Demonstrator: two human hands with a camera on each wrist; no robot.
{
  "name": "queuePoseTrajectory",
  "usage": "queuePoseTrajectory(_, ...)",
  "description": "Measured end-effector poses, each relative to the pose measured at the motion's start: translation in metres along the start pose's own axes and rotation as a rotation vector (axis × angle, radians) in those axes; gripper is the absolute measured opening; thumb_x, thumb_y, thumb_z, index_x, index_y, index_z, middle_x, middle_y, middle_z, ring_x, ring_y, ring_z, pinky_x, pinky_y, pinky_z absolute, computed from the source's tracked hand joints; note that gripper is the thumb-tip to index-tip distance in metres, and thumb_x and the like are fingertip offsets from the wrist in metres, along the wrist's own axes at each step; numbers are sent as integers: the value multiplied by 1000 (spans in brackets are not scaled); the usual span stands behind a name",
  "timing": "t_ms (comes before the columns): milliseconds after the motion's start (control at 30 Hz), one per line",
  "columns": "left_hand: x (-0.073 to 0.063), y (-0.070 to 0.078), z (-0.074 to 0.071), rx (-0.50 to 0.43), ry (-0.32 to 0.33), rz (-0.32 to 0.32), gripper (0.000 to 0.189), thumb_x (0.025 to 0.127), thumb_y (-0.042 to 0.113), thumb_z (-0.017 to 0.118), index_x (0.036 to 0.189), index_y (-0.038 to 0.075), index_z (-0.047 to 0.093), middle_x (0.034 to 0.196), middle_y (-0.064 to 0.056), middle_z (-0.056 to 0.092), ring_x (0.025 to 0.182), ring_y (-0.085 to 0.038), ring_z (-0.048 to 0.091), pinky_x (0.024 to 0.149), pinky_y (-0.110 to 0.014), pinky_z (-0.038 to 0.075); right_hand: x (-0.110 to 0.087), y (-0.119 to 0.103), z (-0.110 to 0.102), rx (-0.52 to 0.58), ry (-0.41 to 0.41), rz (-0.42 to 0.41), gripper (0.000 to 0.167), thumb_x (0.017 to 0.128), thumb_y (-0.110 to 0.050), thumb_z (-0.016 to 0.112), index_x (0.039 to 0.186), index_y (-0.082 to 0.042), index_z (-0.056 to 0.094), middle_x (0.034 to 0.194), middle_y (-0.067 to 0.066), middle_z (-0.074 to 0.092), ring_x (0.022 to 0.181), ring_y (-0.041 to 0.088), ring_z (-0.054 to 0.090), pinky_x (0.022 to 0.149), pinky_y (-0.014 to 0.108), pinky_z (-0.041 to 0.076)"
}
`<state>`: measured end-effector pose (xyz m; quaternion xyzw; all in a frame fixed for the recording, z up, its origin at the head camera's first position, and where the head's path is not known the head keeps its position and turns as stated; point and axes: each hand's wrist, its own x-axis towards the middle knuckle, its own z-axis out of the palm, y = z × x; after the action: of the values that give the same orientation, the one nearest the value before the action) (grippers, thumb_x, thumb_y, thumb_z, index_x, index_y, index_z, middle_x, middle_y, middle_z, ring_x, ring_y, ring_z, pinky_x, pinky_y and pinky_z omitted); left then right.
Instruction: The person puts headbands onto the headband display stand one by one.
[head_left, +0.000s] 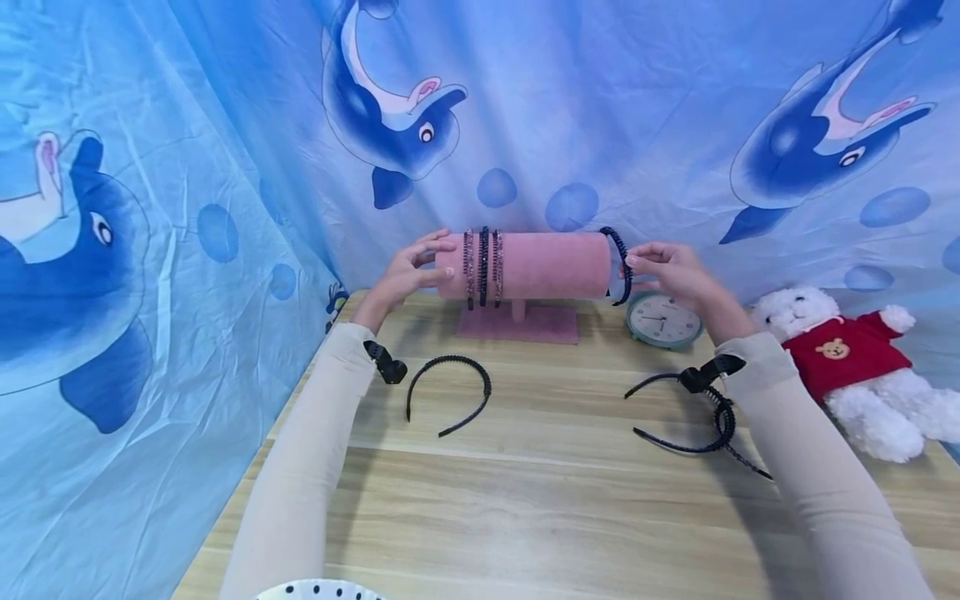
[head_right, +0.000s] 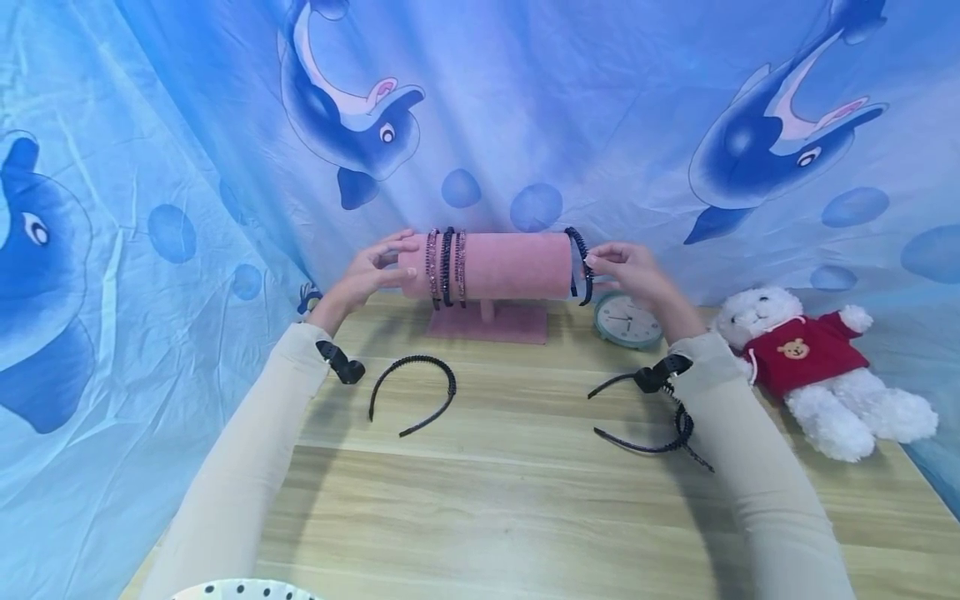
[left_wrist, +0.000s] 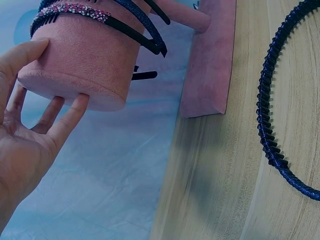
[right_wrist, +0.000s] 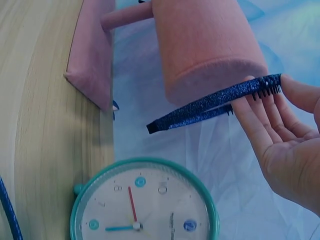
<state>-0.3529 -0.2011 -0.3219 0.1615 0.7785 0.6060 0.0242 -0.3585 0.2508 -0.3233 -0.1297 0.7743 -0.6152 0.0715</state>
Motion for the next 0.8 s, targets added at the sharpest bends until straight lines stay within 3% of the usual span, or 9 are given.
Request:
queuePoseTrajectory(367, 1, -2, 0, -4, 1, 11, 53, 89, 1, 74, 140, 2, 57, 168, 5, 30, 148, -33, 39, 105, -44, 56, 7, -2, 17, 20, 31, -12, 15, 101, -15, 63, 113, -5, 63, 95, -8, 68, 92, 7, 67, 85, 28, 64)
queuePoseTrajectory(667, 0, -1, 0, 15, 8, 14, 53, 89, 2, 74, 140, 3, 58, 168, 5, 31, 146, -33, 40, 105, -44, 55, 6, -6, 20, -105, 70, -20, 33, 99, -24, 68, 120, 0, 64, 96, -10, 69, 92, 6, 69, 93, 43, 62)
queuePoseTrajectory(800, 0, -1, 0, 14, 6, 8, 53, 89, 3, 74, 140, 3, 58, 167, 6, 31, 146, -32, 41, 105, -43, 55, 6, -8, 22, -133, 81, -27, 33, 98, -24, 69, 119, 1, 65, 92, -9, 70, 88, 6, 70, 86, 39, 65)
